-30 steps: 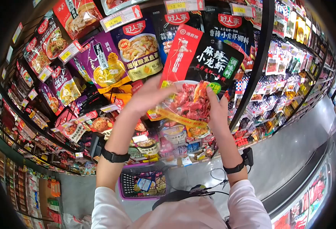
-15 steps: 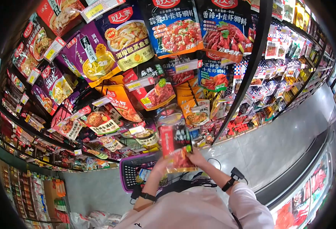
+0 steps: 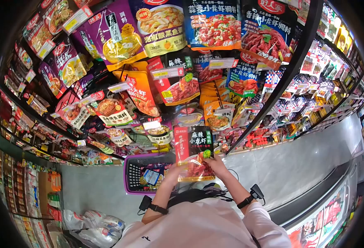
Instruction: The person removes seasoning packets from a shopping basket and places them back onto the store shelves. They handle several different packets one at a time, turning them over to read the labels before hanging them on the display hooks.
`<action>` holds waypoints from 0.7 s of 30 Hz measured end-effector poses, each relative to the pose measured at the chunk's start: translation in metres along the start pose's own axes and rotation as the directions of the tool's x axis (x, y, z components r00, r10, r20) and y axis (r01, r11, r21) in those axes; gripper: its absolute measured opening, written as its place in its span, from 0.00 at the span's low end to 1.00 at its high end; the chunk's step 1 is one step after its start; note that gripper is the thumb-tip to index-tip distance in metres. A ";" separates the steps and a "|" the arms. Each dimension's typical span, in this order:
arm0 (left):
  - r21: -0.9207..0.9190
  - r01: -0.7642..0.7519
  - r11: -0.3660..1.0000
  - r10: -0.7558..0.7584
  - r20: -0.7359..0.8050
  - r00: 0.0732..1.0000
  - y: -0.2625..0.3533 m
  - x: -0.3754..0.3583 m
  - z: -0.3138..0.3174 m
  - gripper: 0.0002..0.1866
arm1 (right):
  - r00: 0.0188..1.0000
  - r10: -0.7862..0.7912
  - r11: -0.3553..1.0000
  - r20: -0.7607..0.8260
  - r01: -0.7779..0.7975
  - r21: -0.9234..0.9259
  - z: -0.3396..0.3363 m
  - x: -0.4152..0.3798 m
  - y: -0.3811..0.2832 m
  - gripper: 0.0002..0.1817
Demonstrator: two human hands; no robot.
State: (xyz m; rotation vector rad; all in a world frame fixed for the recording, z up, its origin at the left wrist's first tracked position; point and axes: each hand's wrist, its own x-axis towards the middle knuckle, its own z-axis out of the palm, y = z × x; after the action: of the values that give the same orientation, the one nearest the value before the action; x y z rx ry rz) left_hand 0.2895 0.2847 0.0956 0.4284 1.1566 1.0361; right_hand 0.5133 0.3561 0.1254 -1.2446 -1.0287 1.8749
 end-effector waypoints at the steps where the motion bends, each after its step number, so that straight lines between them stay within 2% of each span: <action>1: 0.022 0.000 1.000 0.000 -0.014 1.000 0.001 -0.005 -0.004 0.14 | 1.000 0.017 1.000 0.026 -0.017 0.013 -0.001 -0.003 0.000 0.15; 2: 0.036 0.020 0.999 -0.018 -0.058 0.998 0.007 -0.010 -0.004 0.14 | 0.998 0.034 0.999 0.050 -0.036 0.026 -0.002 -0.004 0.001 0.14; 3: 0.096 -0.033 0.995 0.039 -0.066 0.997 0.016 -0.011 -0.006 0.15 | 0.998 -0.042 0.999 0.055 0.042 -0.005 -0.001 0.002 0.006 0.15; 5: 0.209 -0.129 0.969 0.147 -0.072 0.987 0.040 -0.014 -0.001 0.15 | 0.996 0.051 0.990 0.067 -0.042 -0.134 -0.008 0.011 -0.007 0.16; 7: 0.244 -0.218 0.945 0.250 -0.112 0.962 0.079 -0.026 0.020 0.16 | 0.979 -0.191 0.980 0.066 0.194 -0.033 0.005 0.012 -0.039 0.16; 8: 0.304 -0.264 0.916 0.315 -0.132 0.940 0.091 -0.022 0.020 0.17 | 0.919 -0.391 0.915 -0.058 0.381 -0.131 0.006 0.032 -0.040 0.17; 9: 0.363 -0.309 0.879 0.381 -0.147 0.913 0.101 -0.017 0.020 0.17 | 0.798 -0.583 0.804 -0.153 0.540 -0.248 0.007 0.052 -0.042 0.18; 10: 0.381 -0.377 0.844 0.457 -0.142 0.878 0.110 -0.010 0.018 0.17 | 0.608 -0.779 0.601 -0.155 0.651 -0.464 0.018 0.048 -0.070 0.18; 11: 0.401 -0.446 0.801 0.532 -0.134 0.836 0.118 -0.003 0.016 0.16 | 0.375 -0.922 0.343 -0.094 0.679 -0.649 0.033 0.036 -0.106 0.19; 14: 0.432 -0.561 0.706 0.662 -0.122 0.739 0.140 0.004 0.020 0.14 | 0.384 -0.899 0.199 0.209 0.785 -0.586 0.063 0.023 -0.175 0.22; 15: 0.446 -0.597 0.667 0.702 -0.108 0.704 0.147 0.005 0.022 0.14 | 0.368 -0.899 0.168 0.238 0.790 -0.590 0.072 0.031 -0.186 0.23; 17: 0.402 -0.599 0.693 0.686 -0.113 0.718 0.158 -0.004 0.032 0.14 | 0.337 -0.896 0.106 0.288 0.794 -0.599 0.089 0.044 -0.208 0.23; 18: 0.393 -0.606 0.692 0.689 -0.108 0.717 0.162 -0.007 0.036 0.13 | 0.339 -0.902 0.137 0.268 0.812 -0.568 0.097 0.052 -0.218 0.22; 20: 0.347 -0.623 0.701 0.691 -0.115 0.714 0.169 -0.006 0.038 0.13 | 0.536 -0.820 0.460 0.200 0.826 -0.326 0.106 0.077 -0.231 0.21; 21: 0.327 -0.633 0.702 0.699 -0.145 0.700 0.169 -0.004 0.040 0.13 | 0.627 -0.754 0.599 0.195 0.778 -0.187 0.110 0.088 -0.237 0.20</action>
State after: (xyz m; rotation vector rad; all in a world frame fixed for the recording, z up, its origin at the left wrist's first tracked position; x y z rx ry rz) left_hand 0.2498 0.3739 0.2395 1.0039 1.4157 1.6283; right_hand 0.4036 0.5158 0.3219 -0.6315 -1.5864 1.1302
